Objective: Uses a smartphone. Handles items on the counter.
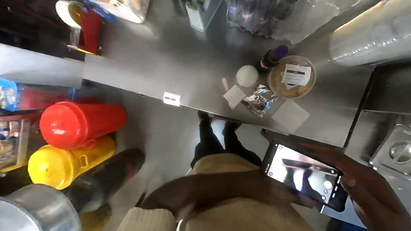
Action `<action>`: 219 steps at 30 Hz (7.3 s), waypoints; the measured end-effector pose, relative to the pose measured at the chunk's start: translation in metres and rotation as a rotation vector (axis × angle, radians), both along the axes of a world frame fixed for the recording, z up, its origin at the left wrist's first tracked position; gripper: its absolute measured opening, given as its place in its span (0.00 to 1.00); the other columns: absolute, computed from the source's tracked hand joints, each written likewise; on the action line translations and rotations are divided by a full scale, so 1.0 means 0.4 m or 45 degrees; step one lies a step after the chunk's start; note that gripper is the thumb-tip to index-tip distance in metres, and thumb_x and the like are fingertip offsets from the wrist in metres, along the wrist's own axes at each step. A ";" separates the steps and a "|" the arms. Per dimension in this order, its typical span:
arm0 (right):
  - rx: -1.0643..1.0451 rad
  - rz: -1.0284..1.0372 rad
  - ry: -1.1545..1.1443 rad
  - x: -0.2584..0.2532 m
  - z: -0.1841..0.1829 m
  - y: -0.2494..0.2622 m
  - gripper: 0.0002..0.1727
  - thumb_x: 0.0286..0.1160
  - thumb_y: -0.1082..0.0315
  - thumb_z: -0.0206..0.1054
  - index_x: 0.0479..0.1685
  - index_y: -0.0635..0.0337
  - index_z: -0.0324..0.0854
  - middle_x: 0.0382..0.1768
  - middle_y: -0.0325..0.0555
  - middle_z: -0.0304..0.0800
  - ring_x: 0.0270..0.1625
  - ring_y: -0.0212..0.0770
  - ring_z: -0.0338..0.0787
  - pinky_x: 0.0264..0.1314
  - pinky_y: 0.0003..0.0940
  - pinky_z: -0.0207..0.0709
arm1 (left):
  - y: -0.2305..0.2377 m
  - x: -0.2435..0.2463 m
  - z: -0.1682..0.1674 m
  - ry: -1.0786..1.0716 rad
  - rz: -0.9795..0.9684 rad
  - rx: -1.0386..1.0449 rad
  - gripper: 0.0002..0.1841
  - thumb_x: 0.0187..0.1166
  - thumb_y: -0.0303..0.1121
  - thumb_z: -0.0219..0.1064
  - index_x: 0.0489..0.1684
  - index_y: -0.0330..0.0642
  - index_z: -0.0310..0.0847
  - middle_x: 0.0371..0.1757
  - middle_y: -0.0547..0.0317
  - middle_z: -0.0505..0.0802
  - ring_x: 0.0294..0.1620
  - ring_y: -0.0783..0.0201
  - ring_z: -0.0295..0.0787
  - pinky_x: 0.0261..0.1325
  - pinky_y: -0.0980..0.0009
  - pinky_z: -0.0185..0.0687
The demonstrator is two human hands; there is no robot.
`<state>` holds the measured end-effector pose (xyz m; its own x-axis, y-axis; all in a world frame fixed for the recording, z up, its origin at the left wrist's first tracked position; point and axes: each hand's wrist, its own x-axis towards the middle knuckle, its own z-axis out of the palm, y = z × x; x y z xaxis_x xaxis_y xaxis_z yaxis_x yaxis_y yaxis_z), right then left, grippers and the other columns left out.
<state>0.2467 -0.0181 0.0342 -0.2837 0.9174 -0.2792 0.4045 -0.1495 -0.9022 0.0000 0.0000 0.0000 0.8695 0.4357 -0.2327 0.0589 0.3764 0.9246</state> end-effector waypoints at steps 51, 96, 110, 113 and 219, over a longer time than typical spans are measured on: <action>0.439 0.246 -0.196 0.100 0.562 0.239 0.23 0.77 0.76 0.58 0.69 0.54 0.86 0.54 0.42 0.95 0.49 0.34 0.94 0.50 0.33 0.92 | 0.131 0.141 0.374 -0.547 0.319 -0.199 0.17 0.92 0.38 0.53 0.58 0.35 0.85 0.59 0.39 0.93 0.59 0.44 0.93 0.66 0.52 0.87; 0.175 -0.875 0.927 -0.123 0.003 -0.173 0.45 0.80 0.37 0.62 0.86 0.61 0.59 0.71 0.48 0.82 0.70 0.40 0.85 0.73 0.39 0.81 | 0.017 0.038 0.119 -0.069 0.106 -0.378 0.46 0.87 0.64 0.47 0.94 0.44 0.28 0.83 0.49 0.74 0.76 0.53 0.80 0.70 0.49 0.86; 0.080 -0.725 0.549 -0.130 0.067 -0.119 0.59 0.58 0.76 0.78 0.95 0.39 0.48 0.71 0.42 0.83 0.63 0.42 0.90 0.59 0.43 0.93 | 0.052 0.034 0.153 -0.101 0.195 -0.364 0.31 0.89 0.56 0.41 0.92 0.67 0.42 0.73 0.50 0.83 0.64 0.51 0.88 0.58 0.49 0.89; 0.071 -0.709 0.460 -0.132 0.067 -0.108 0.61 0.55 0.74 0.80 0.95 0.38 0.47 0.72 0.40 0.82 0.63 0.38 0.90 0.59 0.39 0.92 | 0.060 0.028 0.153 -0.156 0.192 -0.336 0.29 0.91 0.53 0.38 0.92 0.64 0.42 0.74 0.47 0.81 0.64 0.49 0.87 0.59 0.47 0.89; 0.527 -0.988 0.758 -0.068 -0.017 -0.224 0.29 0.91 0.47 0.48 0.81 0.53 0.71 0.64 0.37 0.87 0.63 0.33 0.87 0.65 0.33 0.84 | 0.004 0.116 0.189 0.052 -0.063 -0.079 0.35 0.78 0.14 0.61 0.86 0.45 0.54 0.62 0.42 0.87 0.48 0.47 0.94 0.46 0.52 0.96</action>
